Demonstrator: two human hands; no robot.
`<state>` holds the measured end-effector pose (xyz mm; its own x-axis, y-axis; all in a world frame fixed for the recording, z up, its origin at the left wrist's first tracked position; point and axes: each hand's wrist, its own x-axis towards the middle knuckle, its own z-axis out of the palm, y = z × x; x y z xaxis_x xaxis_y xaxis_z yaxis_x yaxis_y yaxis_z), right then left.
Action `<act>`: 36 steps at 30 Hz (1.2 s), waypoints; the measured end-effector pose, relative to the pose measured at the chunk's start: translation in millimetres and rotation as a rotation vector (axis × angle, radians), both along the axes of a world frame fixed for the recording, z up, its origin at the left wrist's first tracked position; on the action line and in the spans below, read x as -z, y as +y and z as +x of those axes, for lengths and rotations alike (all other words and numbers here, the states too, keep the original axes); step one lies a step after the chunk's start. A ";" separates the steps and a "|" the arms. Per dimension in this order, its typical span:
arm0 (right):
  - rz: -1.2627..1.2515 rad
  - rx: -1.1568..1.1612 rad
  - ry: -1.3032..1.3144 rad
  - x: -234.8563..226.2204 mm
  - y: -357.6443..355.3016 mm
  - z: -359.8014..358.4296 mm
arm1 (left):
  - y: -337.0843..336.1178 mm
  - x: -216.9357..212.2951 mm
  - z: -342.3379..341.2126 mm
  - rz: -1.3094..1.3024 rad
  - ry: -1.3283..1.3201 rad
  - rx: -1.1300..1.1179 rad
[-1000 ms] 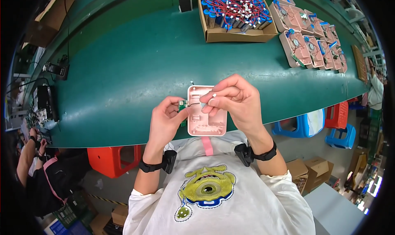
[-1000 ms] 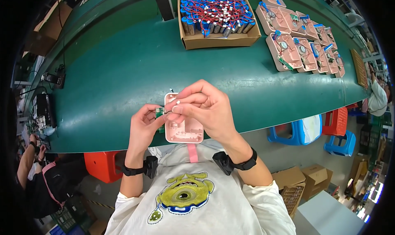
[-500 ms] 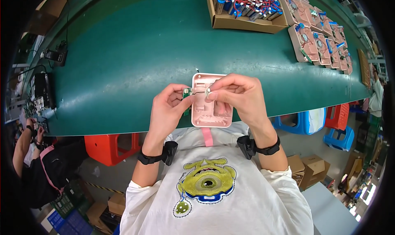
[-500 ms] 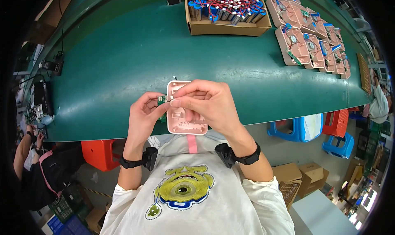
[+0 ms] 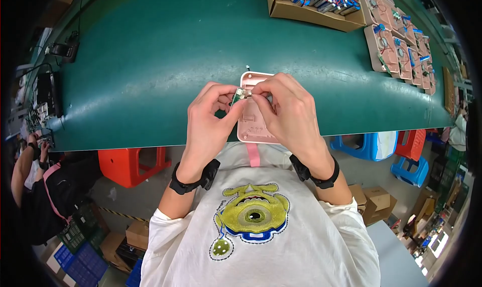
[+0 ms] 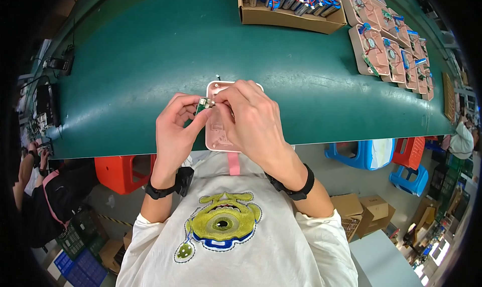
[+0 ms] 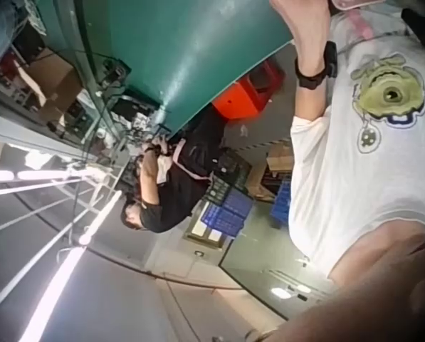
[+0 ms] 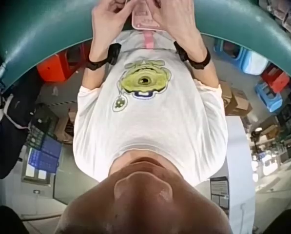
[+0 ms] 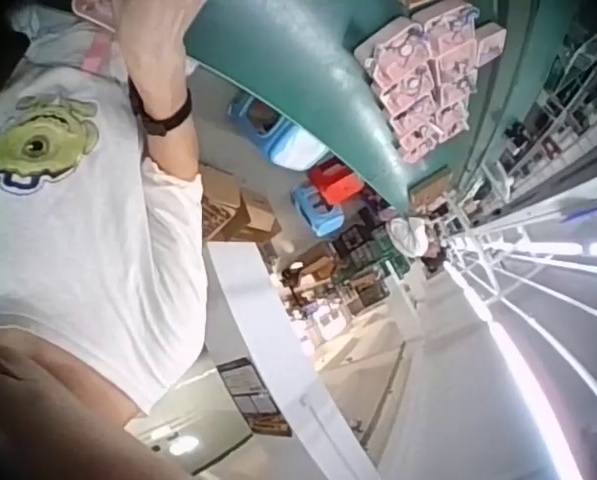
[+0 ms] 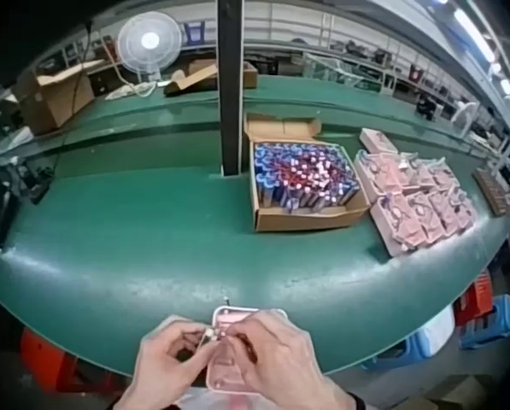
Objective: Assemble electronic components such as PCBs, wires, and batteries into plastic housings on a production line.
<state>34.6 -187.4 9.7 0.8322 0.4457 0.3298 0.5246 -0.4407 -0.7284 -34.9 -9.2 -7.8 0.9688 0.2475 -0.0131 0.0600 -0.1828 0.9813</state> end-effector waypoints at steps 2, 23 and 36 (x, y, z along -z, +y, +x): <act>-0.022 -0.005 -0.018 -0.4 2.3 -0.8 | -0.7 1.1 -1.0 0.018 -0.015 -0.004; -0.114 -0.026 -0.234 -2.0 7.2 -8.7 | -18.7 -18.5 -0.7 0.348 -0.086 -0.049; -0.079 -0.034 -0.216 5.2 -0.3 -9.9 | -15.2 -13.7 -0.5 0.202 0.029 -0.083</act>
